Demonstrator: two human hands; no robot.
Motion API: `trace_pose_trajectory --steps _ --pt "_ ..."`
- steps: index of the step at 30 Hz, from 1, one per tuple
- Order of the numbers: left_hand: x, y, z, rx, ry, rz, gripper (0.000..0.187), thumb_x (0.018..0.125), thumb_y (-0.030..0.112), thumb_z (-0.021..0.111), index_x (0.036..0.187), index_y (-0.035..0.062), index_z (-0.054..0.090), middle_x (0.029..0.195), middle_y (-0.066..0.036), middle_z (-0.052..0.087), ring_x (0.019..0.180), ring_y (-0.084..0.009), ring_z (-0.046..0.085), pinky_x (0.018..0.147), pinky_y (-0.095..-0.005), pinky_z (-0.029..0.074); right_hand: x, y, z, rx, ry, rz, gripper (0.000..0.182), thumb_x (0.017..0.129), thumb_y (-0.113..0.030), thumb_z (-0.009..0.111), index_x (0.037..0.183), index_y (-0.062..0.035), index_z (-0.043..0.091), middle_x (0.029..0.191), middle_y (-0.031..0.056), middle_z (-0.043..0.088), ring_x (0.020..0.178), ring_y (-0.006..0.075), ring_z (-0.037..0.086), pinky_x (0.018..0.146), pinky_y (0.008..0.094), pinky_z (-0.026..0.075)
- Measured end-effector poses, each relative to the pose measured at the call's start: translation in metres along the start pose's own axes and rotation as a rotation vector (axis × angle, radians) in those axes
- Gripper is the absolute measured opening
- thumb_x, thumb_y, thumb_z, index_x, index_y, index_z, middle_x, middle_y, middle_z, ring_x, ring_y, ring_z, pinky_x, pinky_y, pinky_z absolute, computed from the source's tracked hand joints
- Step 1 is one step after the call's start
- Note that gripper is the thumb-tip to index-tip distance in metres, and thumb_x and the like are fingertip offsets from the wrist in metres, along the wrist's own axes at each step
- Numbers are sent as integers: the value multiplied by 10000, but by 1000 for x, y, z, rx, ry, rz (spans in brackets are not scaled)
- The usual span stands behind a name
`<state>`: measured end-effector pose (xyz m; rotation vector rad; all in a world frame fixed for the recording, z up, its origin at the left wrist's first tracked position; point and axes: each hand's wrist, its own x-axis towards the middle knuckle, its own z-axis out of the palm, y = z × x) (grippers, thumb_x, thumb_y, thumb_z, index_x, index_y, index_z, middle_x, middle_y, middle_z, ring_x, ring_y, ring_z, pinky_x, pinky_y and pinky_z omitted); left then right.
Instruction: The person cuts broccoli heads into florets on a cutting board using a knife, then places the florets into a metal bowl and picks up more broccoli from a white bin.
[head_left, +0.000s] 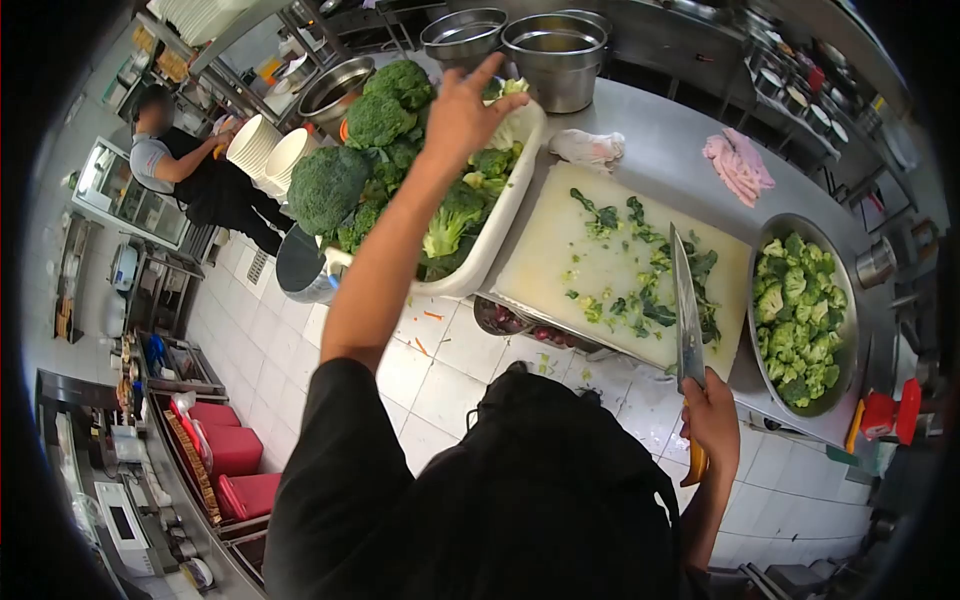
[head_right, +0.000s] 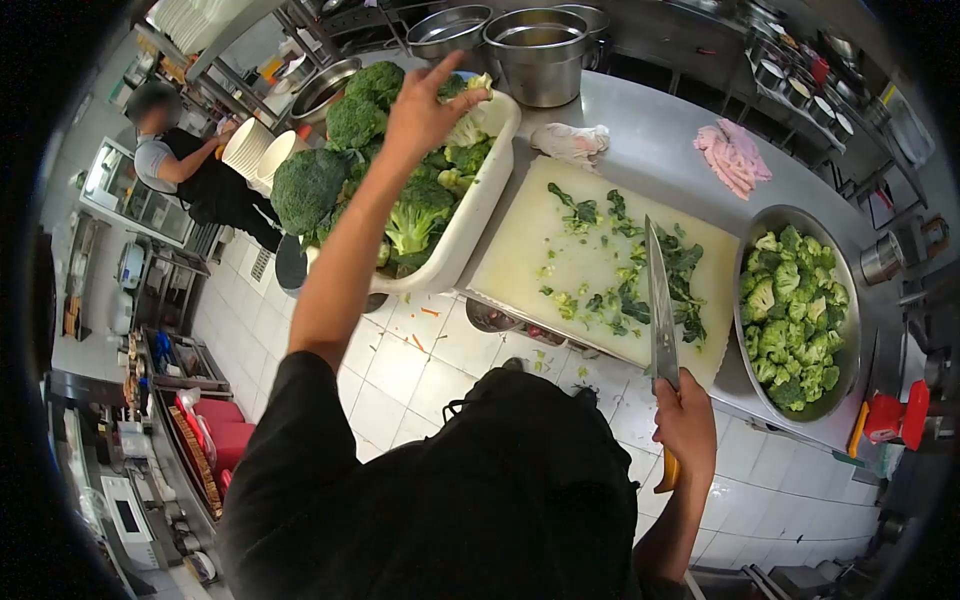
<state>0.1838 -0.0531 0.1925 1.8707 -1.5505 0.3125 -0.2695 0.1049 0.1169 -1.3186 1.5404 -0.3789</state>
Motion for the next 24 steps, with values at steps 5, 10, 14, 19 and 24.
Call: trace_pose_trajectory --steps 5,10,14,19,24 --pt "-20 -27 -79 126 -387 -27 513 831 548 773 971 55 768 875 -218 716 840 -369 724 787 -466 562 6 -23 32 5 -14 68 222 1005 -210 569 974 10 569 635 55 519 487 138 526 427 314 462" --pt "-137 -34 -88 335 -682 -176 548 820 498 791 899 -28 660 784 -233 709 753 -412 710 702 -477 573 11 -28 66 57 14 108 190 1009 -202 561 975 -16 556 619 39 503 438 142 492 413 307 423" --pt "-161 -46 -55 235 -553 -248 628 788 478 828 1010 -38 548 764 -253 694 760 -434 704 713 -503 569 14 -40 86 67 11 108 189 1005 -205 561 971 -19 555 620 37 499 441 141 487 418 310 423" --pt "-155 -57 -38 -31 -305 -232 572 776 250 839 1115 -7 456 860 -273 691 770 -484 678 705 -557 529 17 -59 104 50 4 90 218 1000 -216 567 957 -2 567 628 71 523 459 157 526 439 328 446" --pt "-145 -51 -27 -115 -150 -230 526 783 196 821 1158 32 491 942 -286 686 837 -503 663 744 -569 510 11 -46 114 79 24 72 208 1002 -215 573 942 -16 565 629 48 518 445 146 516 410 310 438"
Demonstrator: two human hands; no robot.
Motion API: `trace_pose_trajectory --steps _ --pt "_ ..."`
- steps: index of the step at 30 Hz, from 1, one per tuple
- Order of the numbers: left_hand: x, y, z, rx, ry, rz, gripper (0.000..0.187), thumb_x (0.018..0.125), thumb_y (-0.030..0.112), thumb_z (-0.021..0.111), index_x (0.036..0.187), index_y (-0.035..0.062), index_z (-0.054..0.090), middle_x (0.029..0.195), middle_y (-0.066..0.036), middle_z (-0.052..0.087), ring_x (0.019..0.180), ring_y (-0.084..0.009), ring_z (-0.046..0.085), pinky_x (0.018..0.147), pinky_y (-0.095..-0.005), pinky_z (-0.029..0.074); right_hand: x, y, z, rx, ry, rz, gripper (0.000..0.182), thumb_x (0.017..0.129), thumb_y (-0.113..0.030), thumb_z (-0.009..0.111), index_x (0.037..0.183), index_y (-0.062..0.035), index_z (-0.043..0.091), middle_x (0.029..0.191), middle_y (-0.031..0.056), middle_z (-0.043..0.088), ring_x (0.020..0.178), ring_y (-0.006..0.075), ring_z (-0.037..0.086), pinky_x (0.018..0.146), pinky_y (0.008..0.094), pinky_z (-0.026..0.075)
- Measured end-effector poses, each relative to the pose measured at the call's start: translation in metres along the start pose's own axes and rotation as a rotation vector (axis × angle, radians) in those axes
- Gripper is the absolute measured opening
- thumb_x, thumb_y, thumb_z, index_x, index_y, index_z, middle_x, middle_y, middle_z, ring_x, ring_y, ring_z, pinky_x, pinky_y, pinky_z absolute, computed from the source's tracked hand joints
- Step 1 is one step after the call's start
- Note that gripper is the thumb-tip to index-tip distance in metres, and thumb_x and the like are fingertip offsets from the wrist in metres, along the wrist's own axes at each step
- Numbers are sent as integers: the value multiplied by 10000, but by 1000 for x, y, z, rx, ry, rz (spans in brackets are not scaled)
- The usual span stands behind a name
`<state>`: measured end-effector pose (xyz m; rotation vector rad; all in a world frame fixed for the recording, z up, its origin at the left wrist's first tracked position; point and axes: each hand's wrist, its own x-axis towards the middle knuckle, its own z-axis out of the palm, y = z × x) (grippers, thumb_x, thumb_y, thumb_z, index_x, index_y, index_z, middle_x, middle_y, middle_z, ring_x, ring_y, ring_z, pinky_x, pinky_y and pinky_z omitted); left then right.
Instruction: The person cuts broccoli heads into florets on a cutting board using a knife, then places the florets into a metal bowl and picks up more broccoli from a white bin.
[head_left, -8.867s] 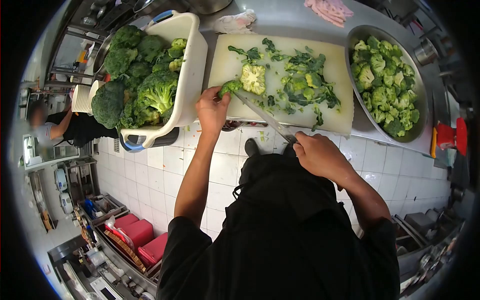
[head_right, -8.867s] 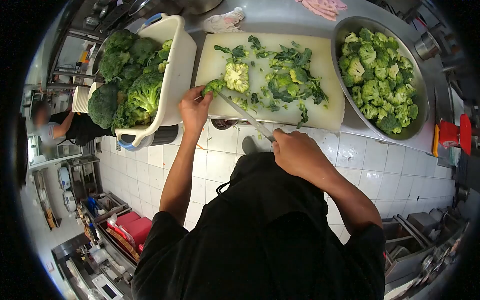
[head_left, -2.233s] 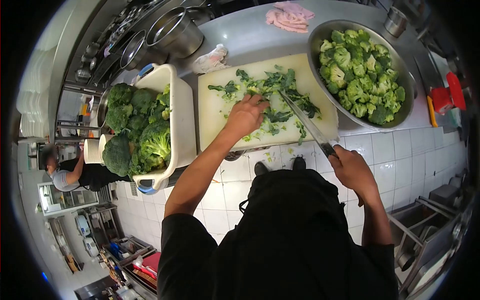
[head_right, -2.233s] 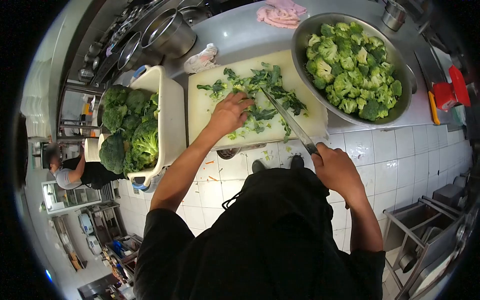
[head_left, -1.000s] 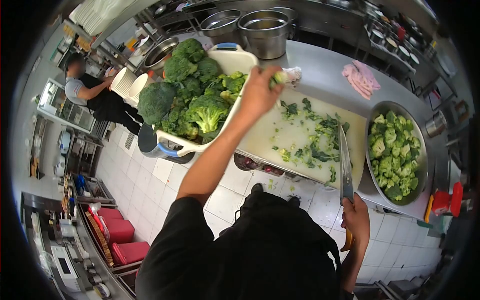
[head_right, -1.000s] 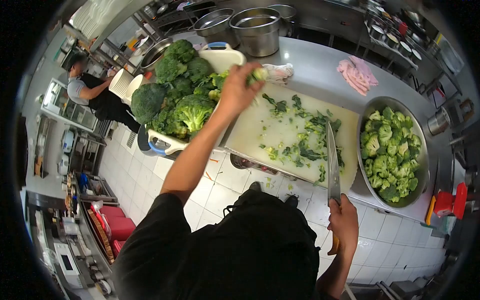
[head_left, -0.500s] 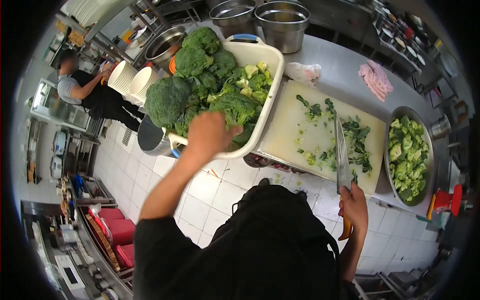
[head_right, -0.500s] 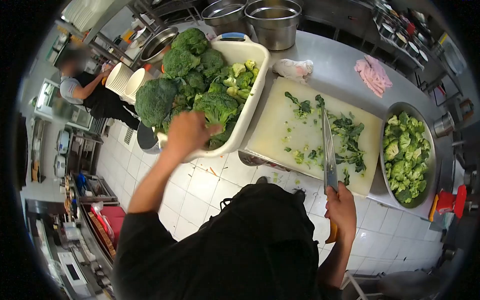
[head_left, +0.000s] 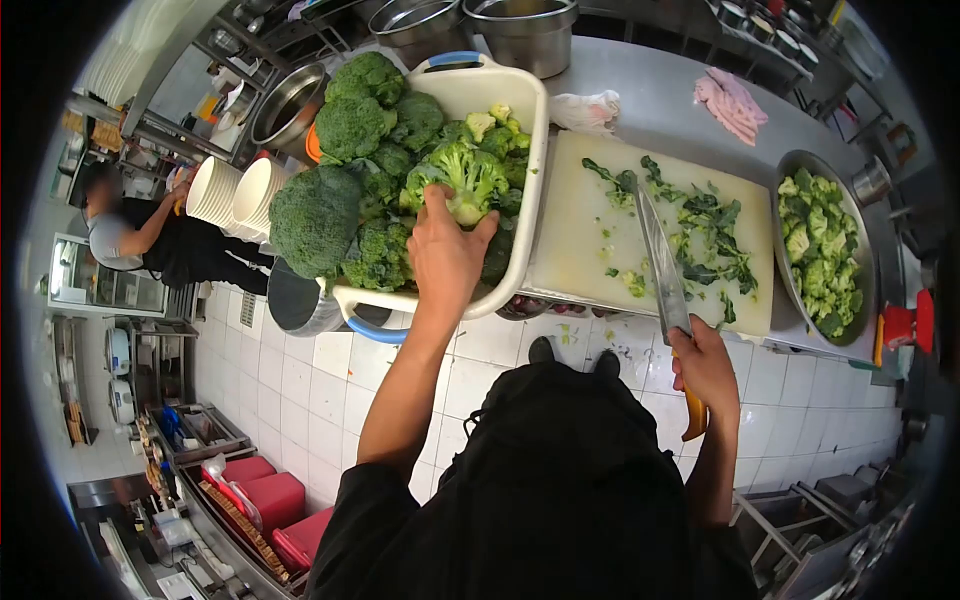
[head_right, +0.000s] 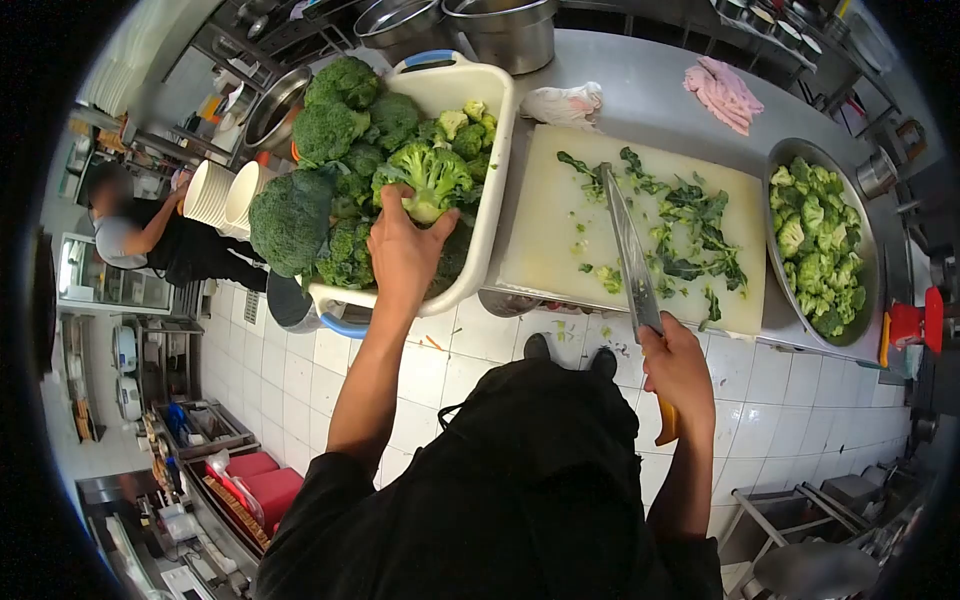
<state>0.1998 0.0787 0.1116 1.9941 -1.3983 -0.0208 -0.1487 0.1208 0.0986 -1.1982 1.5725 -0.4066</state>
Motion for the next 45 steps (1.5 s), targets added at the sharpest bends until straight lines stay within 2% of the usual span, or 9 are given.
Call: trace_pose_trajectory --steps 4,10,13,19,22,25,28,31,45 --pt "4 5 2 -24 39 32 432 797 192 812 1114 3 586 913 -277 709 842 -480 686 763 -536 535 -7 12 -9 15 3 -15 213 1002 -213 583 947 -8 567 656 52 535 446 146 524 408 309 447" --pt "28 -1 -28 -229 153 -202 334 802 102 780 1082 -45 673 804 -109 736 722 -118 638 688 -303 540 -17 37 -40 22 4 15 218 1002 -217 583 958 -4 571 652 51 529 463 145 539 408 315 450" --pt "43 -13 -41 -502 195 -132 341 809 73 758 1117 -54 684 841 -68 712 721 -100 620 658 -268 514 -21 49 -56 41 19 19 240 1000 -219 578 969 19 573 650 73 541 491 158 556 467 332 489" --pt "43 96 -74 -610 -29 1 346 838 24 731 1168 -53 663 931 -73 717 774 -110 638 689 -250 517 -9 74 -80 86 43 -61 232 1004 -215 576 1030 16 582 673 79 552 517 160 574 469 332 487" --pt "25 120 -27 -625 -271 53 371 796 -10 748 1162 -16 689 981 -87 723 822 -111 663 710 -248 527 -4 76 -86 120 72 -133 185 1009 -197 559 986 -14 566 644 29 515 494 118 536 431 294 455" --pt "-5 127 45 -372 -446 238 405 773 -47 738 1171 20 703 1116 -143 726 895 -179 720 750 -300 564 5 77 -88 100 138 -214 199 1008 -210 569 1009 -10 567 657 98 562 508 215 572 482 361 481" --pt "-34 130 98 -224 -338 609 370 736 -62 709 1089 41 746 1133 -163 708 945 -312 724 842 -361 590 24 79 -85 -189 311 -453 208 992 -207 564 1047 -7 557 764 226 664 676 435 653 651 518 523" --pt "-51 125 121 -168 -410 712 380 744 -89 666 1088 44 753 1215 -188 680 980 -364 707 862 -399 589 29 59 -80 -197 310 -461 174 978 -196 554 1012 -25 560 809 261 671 805 501 633 749 578 491" --pt "-66 135 118 -224 -337 687 303 792 -53 715 1057 84 769 1182 -144 656 1042 -340 681 859 -398 578 65 -2 -50 -189 373 -667 171 983 -162 540 1009 7 552 727 249 660 698 469 649 674 577 498"
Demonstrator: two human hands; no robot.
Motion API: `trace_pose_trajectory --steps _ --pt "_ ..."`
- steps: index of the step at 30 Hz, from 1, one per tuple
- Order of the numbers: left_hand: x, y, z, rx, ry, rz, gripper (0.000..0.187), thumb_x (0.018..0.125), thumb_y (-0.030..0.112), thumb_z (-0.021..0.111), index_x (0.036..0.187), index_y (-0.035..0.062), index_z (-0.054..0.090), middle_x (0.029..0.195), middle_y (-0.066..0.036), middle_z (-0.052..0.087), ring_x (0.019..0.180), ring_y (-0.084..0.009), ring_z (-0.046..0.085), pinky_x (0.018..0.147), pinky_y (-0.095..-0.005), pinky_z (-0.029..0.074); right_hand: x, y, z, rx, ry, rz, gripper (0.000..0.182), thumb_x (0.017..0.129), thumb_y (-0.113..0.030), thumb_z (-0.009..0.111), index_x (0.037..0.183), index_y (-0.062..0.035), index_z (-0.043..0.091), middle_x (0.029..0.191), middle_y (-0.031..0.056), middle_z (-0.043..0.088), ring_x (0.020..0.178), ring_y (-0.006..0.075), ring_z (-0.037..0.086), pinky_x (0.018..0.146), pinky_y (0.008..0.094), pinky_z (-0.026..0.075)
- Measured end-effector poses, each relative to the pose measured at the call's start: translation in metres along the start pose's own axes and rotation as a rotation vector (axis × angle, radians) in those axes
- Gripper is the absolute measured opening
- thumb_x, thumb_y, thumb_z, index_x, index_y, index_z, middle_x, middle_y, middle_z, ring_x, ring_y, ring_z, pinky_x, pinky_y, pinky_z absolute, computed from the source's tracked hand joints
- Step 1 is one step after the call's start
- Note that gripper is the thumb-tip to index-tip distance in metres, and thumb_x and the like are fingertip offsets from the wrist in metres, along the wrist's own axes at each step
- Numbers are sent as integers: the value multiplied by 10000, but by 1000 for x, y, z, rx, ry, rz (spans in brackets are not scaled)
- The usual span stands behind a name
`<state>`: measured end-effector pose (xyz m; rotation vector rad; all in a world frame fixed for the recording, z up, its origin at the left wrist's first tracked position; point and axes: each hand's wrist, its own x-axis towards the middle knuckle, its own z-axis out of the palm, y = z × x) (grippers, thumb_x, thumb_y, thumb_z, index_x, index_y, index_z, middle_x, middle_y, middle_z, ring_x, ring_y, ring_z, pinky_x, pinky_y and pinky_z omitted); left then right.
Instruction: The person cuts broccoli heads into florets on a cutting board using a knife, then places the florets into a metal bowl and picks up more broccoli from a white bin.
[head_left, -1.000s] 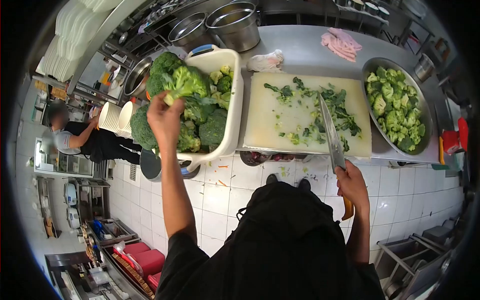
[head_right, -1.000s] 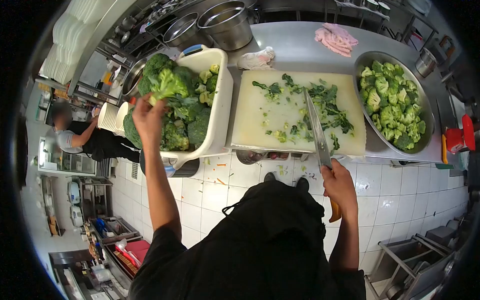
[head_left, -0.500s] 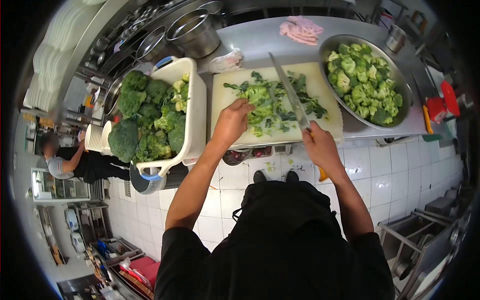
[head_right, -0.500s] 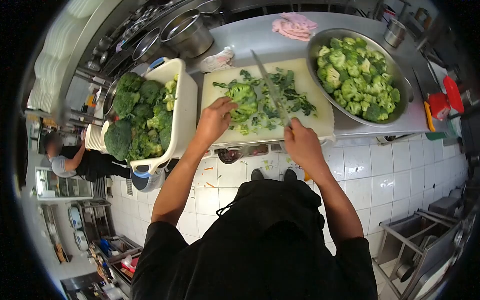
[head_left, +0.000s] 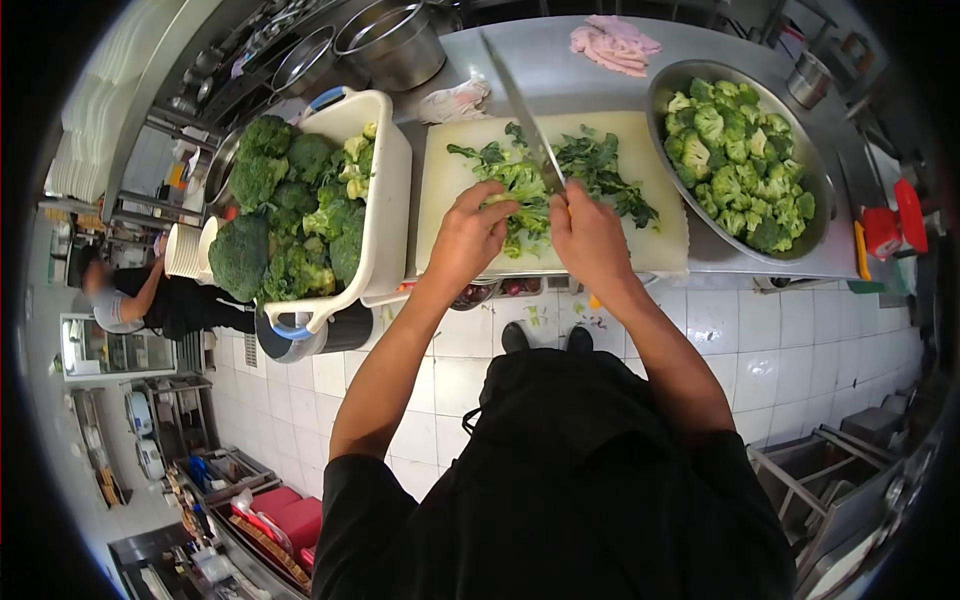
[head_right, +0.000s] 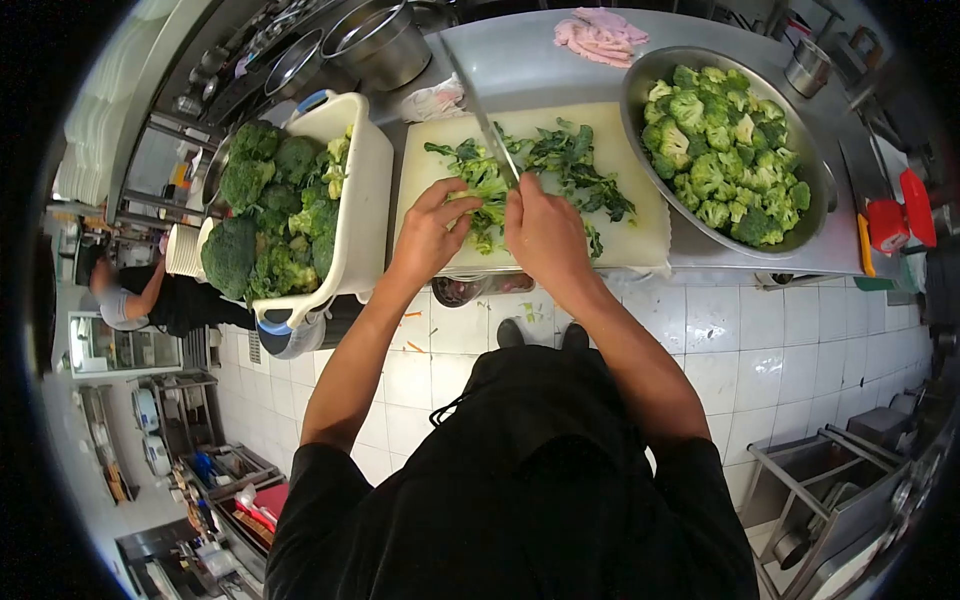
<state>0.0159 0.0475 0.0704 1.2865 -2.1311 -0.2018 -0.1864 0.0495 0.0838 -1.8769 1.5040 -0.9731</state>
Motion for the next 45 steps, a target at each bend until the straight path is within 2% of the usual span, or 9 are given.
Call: trace_pose_trajectory --steps 4,9,18,21,24,30,36,42,45 --pt "0 -2 2 0 17 -1 304 790 -58 707 1053 82 768 1178 -144 666 1025 -344 689 861 -403 581 3 4 17 -2 79 -46 178 987 -160 537 1022 13 562 724 240 667 692 468 654 665 574 505" --pt "1 -2 3 -2 21 12 320 788 -66 699 1065 79 766 1186 -149 678 1009 -344 698 858 -405 586 4 33 38 -154 -121 39 205 980 -174 535 1060 11 572 767 254 682 746 470 665 725 577 519" --pt "4 10 6 19 153 -288 373 815 59 740 1185 21 707 1094 -200 707 957 -365 691 856 -427 561 14 66 14 -88 -116 177 262 984 -205 514 1126 6 580 853 258 700 880 477 666 811 584 505" --pt "10 17 14 -78 116 -626 453 807 185 779 1223 26 696 1019 -219 719 912 -357 698 825 -415 558 15 79 12 -132 -132 204 283 988 -216 509 1152 1 588 893 259 703 923 473 656 846 576 498" --pt "17 11 19 -112 131 -678 495 776 223 828 1214 24 711 898 -163 725 697 -226 696 706 -334 555 8 85 12 -152 -119 216 290 992 -222 504 1162 -4 591 923 262 705 933 470 649 858 567 495" --pt "23 -3 16 -222 85 -646 439 757 126 784 1180 23 725 1047 -196 721 880 -331 714 816 -394 567 2 79 6 -145 -51 169 284 996 -235 505 1151 -11 588 902 256 702 903 469 653 831 575 492" --pt "4 -8 12 -26 69 -94 438 713 18 744 1150 37 731 1224 -152 654 940 -335 695 820 -410 572 7 46 -2 -9 -115 54 176 975 -199 524 1023 -34 560 761 238 674 777 473 647 741 582 497" --pt "2 -15 8 -119 85 -256 400 729 2 756 1128 32 739 1164 -139 642 902 -298 696 763 -380 572 22 36 21 -35 -141 -34 148 957 -166 534 984 -21 542 748 231 672 767 467 653 733 591 490" --pt "-3 -9 13 -194 135 -441 345 785 8 800 1125 33 751 1147 -96 651 909 -184 680 745 -308 578 26 29 23 -34 -169 -40 138 954 -154 538 977 -18 542 740 226 670 761 462 655 726 581 495"
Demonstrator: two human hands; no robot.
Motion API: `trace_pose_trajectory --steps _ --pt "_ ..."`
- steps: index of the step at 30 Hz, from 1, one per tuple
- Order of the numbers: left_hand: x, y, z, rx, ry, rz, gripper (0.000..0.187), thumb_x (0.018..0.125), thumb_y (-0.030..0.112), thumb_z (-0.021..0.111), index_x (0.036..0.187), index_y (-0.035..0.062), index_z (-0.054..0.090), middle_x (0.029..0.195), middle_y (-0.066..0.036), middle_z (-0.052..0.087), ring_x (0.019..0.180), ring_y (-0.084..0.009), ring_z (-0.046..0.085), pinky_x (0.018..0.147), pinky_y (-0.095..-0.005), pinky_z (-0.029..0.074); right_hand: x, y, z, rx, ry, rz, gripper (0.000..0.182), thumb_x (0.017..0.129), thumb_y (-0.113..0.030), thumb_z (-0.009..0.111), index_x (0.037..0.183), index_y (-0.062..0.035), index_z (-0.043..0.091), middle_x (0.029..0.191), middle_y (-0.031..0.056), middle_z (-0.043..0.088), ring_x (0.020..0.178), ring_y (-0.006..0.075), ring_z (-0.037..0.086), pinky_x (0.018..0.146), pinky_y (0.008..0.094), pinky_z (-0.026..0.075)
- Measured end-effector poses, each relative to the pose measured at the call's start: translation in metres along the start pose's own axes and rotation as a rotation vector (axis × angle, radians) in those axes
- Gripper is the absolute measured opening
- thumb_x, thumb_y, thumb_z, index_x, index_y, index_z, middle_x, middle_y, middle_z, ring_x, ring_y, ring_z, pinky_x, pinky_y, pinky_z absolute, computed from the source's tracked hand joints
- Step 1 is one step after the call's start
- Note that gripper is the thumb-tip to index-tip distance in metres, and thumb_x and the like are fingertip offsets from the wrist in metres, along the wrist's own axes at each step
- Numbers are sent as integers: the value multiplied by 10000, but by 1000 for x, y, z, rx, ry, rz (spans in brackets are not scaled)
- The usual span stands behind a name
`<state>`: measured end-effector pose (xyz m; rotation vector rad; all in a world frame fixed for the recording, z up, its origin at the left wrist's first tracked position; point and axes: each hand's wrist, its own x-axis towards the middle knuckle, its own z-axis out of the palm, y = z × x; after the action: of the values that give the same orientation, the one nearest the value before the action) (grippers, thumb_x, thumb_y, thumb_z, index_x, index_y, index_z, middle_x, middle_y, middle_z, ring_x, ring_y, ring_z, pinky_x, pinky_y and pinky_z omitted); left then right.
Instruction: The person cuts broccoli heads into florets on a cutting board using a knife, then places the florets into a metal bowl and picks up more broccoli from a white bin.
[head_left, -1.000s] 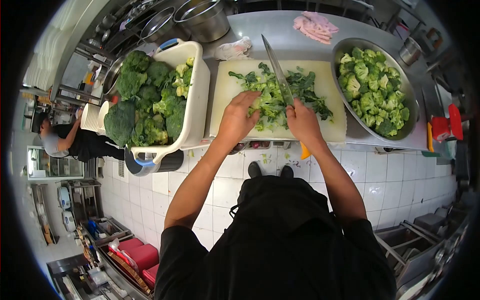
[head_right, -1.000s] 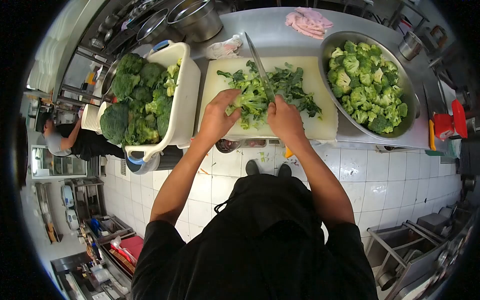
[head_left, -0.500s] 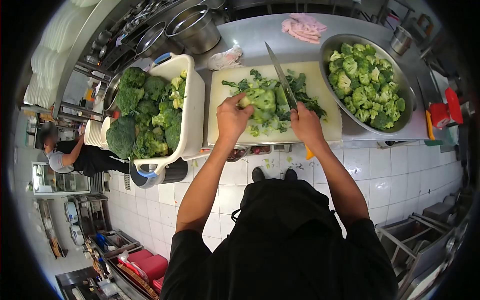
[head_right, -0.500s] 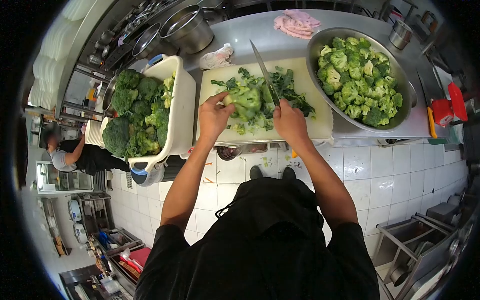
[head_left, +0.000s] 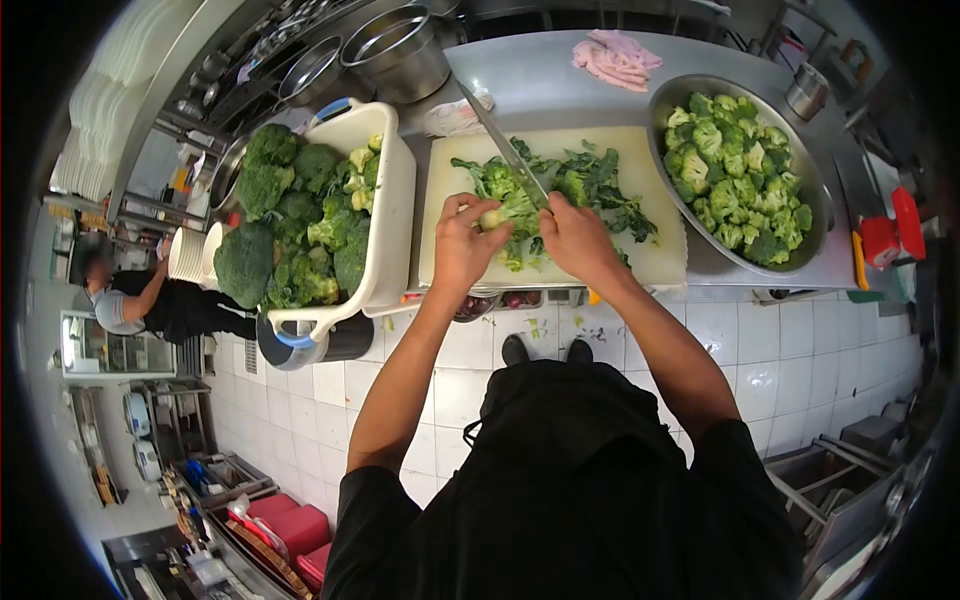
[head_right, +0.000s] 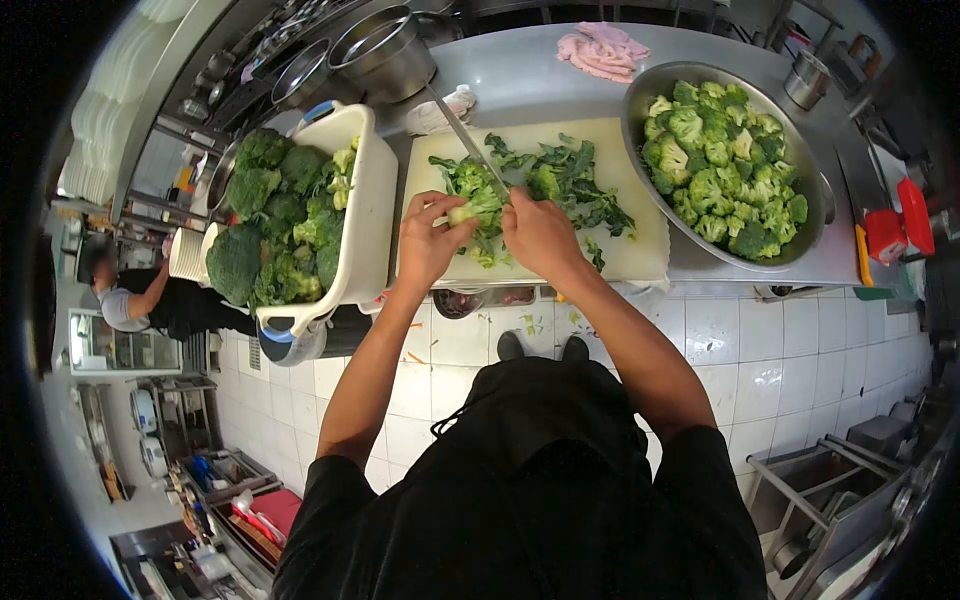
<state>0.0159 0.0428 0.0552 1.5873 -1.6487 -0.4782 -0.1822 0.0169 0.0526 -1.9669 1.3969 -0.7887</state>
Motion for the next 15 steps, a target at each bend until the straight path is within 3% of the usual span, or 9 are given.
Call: trace_pose_trajectory --steps 3,7,10,13,15 --pt "1 -3 2 -7 22 15 326 811 44 821 1131 49 761 1135 -90 656 912 -181 678 767 -306 584 0 -4 1 -1 5 -52 129 956 -143 540 974 -15 539 725 226 666 738 459 655 706 574 500" --pt "-2 5 8 -38 32 171 327 794 19 808 1104 -11 707 1214 -129 671 987 -236 702 794 -334 592 6 -10 -7 6 61 -127 168 984 -190 539 978 -22 540 718 227 658 715 474 642 661 582 489" --pt "-3 8 14 -10 52 263 323 767 12 791 1073 -24 693 1204 -177 684 948 -360 694 814 -385 576 12 -21 -18 -5 129 -152 165 984 -186 542 1000 -22 548 706 226 658 703 472 647 652 579 497" --pt "0 13 14 12 24 239 320 769 10 786 1076 -23 698 1223 -174 683 964 -353 697 821 -390 574 10 -27 -19 -56 145 -127 132 962 -144 542 993 -16 555 723 225 670 706 459 663 666 572 515" --pt "1 20 11 -13 -18 175 317 773 11 781 1077 -24 698 1221 -173 682 947 -352 701 811 -395 575 14 -3 0 -191 46 -129 144 953 -149 544 1000 -15 566 729 220 678 726 447 674 688 566 526"
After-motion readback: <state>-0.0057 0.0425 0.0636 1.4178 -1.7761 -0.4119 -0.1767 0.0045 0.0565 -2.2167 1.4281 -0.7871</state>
